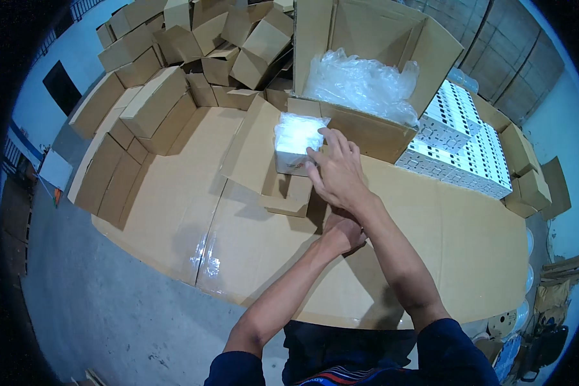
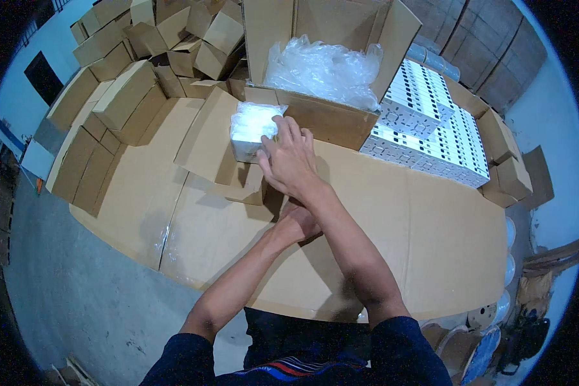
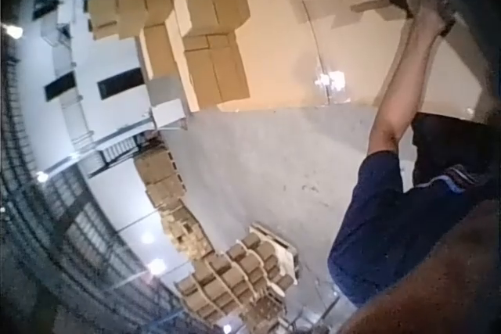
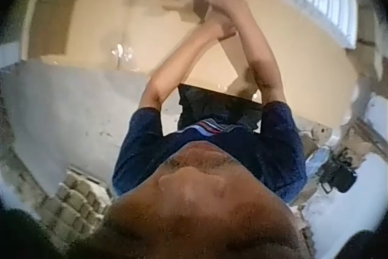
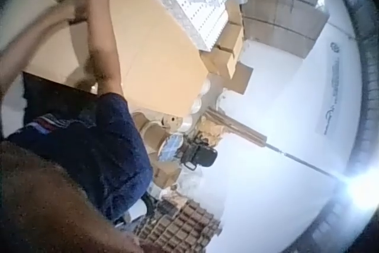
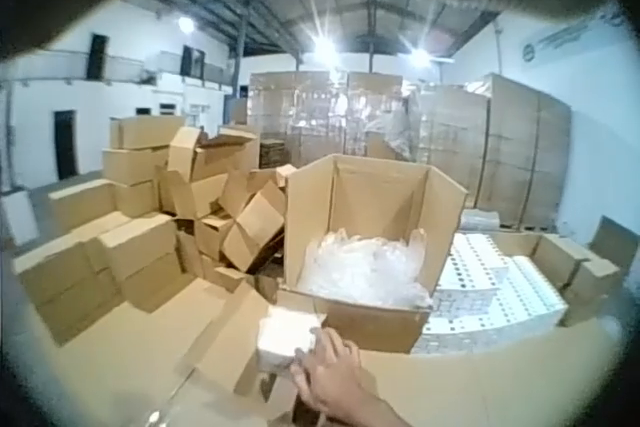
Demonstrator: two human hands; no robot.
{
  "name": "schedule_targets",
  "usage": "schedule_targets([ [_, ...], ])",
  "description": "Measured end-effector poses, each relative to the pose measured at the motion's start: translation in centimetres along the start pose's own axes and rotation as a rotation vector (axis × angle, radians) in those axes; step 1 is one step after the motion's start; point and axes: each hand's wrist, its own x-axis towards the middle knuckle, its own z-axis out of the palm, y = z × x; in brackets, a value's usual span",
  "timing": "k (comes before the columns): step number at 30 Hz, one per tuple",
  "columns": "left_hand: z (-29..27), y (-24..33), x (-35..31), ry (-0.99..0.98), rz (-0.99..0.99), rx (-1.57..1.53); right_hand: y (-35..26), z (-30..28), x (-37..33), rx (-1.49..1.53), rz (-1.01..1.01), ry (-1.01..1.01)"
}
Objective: Packing small electronic component boxes into plastic bags and larger cardboard shipping containers.
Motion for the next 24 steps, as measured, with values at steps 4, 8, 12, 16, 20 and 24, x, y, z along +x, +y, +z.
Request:
schedule_targets([
  [4, -0.6, 2.1, 1.2, -0.044, -0.074, -0.005, 1.0, -0.7, -0.8, -0.014, 0.074, -0.131],
  [8, -1.3, 4.9, 3.2, 0.034, -0.131, -0.189, 4.0, -3.3, -3.5, 0.331, 0.104, -0.080],
  [12, -1.7, 7.9, 8.9, 0.083, -0.088, -0.107, 12.0, -6.7, -9.0, 0.428, 0.126, 0.110],
  [16, 0.4, 11.0, 12.8, 0.127, -0.042, -0.010, 21.0, -13.3, -13.5, 0.307, 0.177, 0.317],
  [20, 2.8, 14.3, 16.0, 0.150, -0.034, -0.043, 31.0, -21.0, -16.6, 0.201, 0.326, 0.454],
  [24, 4.7, 17.0, 19.0, 0.133, -0.074, -0.003, 40.0, -27.4, -17.0, 0.171, 0.448, 0.530],
])
